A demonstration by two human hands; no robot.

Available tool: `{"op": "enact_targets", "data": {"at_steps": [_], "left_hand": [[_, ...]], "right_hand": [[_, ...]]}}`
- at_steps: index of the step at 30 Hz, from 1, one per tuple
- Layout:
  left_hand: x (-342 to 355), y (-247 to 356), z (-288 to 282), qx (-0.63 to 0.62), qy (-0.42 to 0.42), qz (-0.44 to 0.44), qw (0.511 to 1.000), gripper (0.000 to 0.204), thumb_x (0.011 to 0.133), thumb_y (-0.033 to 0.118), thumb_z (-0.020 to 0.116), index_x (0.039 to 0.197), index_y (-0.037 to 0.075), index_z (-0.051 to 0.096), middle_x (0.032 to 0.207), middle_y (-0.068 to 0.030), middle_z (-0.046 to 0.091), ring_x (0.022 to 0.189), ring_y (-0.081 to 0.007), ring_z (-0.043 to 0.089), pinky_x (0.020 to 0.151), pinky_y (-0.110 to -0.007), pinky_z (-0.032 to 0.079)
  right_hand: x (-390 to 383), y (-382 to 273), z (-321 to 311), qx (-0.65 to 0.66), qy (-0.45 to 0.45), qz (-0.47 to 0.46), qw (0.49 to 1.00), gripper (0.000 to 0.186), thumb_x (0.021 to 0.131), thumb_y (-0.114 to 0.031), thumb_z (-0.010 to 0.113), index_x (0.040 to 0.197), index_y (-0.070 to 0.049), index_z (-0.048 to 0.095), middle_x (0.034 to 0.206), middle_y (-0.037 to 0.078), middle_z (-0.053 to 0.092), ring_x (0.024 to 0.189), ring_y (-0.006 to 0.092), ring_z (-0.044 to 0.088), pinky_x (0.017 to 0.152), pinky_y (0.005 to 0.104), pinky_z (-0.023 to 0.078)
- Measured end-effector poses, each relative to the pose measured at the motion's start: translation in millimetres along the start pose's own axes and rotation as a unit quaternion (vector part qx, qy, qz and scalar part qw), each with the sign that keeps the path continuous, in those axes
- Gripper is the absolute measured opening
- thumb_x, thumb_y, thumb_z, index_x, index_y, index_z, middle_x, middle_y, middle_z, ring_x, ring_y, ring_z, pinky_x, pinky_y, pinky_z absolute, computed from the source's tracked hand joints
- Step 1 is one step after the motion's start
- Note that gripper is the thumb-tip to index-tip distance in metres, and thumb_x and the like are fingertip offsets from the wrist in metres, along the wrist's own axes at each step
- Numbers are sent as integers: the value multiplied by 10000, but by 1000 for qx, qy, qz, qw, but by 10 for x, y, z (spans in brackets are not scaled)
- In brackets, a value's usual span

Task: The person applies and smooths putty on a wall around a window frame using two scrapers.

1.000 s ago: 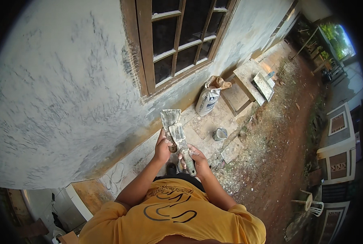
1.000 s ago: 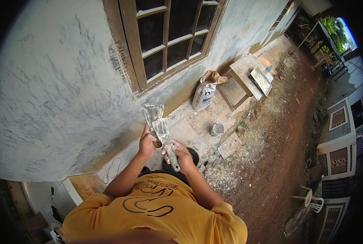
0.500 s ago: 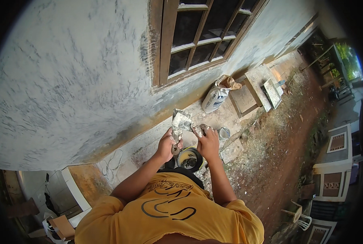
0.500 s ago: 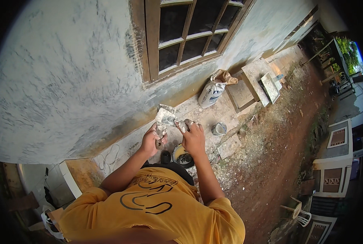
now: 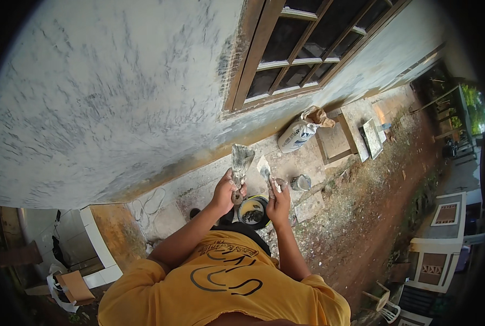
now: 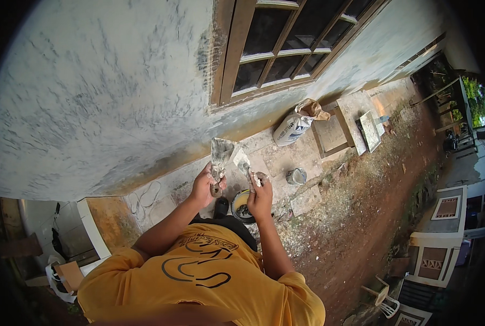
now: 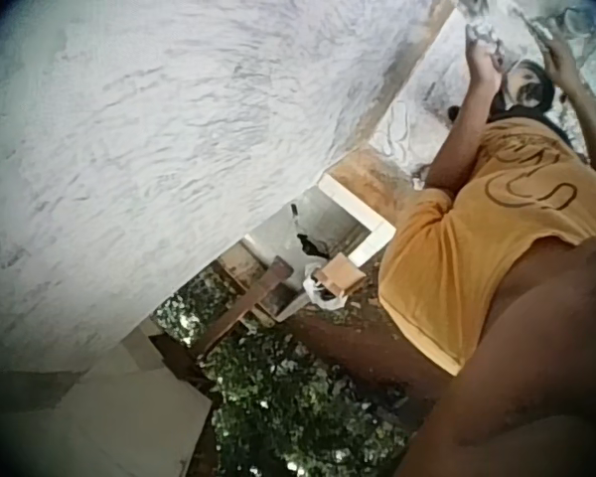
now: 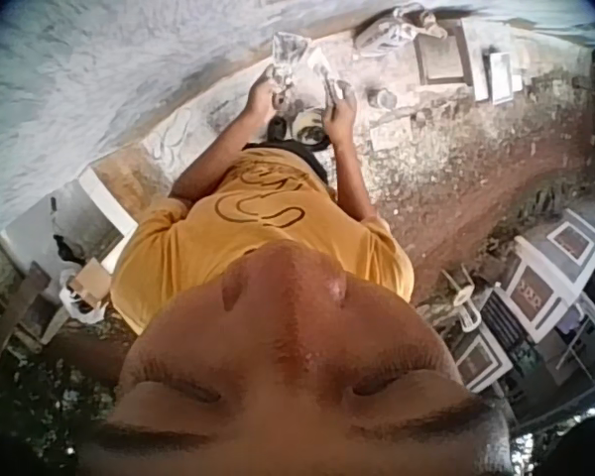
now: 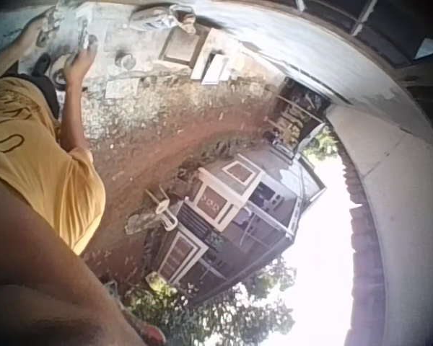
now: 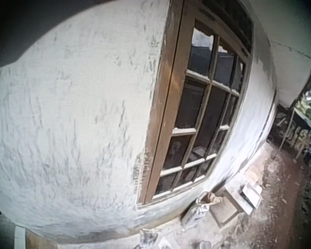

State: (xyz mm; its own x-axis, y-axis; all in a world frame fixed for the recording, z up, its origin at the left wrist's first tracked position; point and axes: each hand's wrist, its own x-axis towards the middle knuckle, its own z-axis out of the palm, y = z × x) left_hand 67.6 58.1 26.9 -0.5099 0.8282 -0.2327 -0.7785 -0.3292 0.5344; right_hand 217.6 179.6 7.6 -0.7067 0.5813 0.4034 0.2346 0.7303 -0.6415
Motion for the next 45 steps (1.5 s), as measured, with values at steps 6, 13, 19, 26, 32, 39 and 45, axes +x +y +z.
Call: {"op": "enact_targets", "data": {"at_steps": [6,13,19,26,32,39,45], "left_hand": [[-82,92,-4,-32,-26,-50,998,417,637,67,395,1051,40,440,798,-84,474,613,-183,463,605,-319,404],[-117,247,-145,4,-21,-2,1000,472,639,77,410,1110,55,431,844,-72,478,645,-180,466,646,-332,399],[-132,231,-277,20,12,72,997,462,710,40,385,1168,67,438,915,-64,513,750,-194,500,713,-356,425],[-132,294,-370,-11,-23,89,996,612,712,-6,365,1320,64,367,1132,-99,523,963,-225,535,862,-376,433],[-203,283,-230,16,-18,122,992,686,720,-22,365,1397,64,289,1306,-113,467,1167,-236,498,996,-392,394],[-188,198,-263,80,-31,133,987,583,793,20,363,1373,60,324,1187,-88,533,1014,-206,563,918,-372,439],[-167,175,-79,73,-26,132,988,428,770,64,402,1196,54,439,906,-52,526,727,-161,501,699,-331,422]], "right_hand": [[-44,170,98,-134,-15,-56,989,543,640,72,518,1125,-126,659,1106,193,556,953,360,515,838,443,393],[-28,-143,42,334,39,208,918,485,858,17,455,1341,-7,426,1038,92,562,890,156,538,778,278,432],[94,-785,-123,582,-111,309,744,483,861,-94,412,1332,9,394,891,75,560,654,146,536,595,254,445],[200,-1019,-75,700,-214,365,576,450,830,-202,381,1226,5,438,807,115,556,515,197,516,448,287,441],[233,-1032,38,647,-235,354,633,439,821,-176,357,1197,22,466,814,121,580,522,187,525,467,290,439],[413,-920,16,631,-216,315,675,390,831,-189,381,1132,32,494,816,115,589,460,186,505,442,280,432],[679,-731,-60,597,-200,268,729,393,820,-131,343,1139,29,506,819,115,588,511,185,525,455,280,435]]}}
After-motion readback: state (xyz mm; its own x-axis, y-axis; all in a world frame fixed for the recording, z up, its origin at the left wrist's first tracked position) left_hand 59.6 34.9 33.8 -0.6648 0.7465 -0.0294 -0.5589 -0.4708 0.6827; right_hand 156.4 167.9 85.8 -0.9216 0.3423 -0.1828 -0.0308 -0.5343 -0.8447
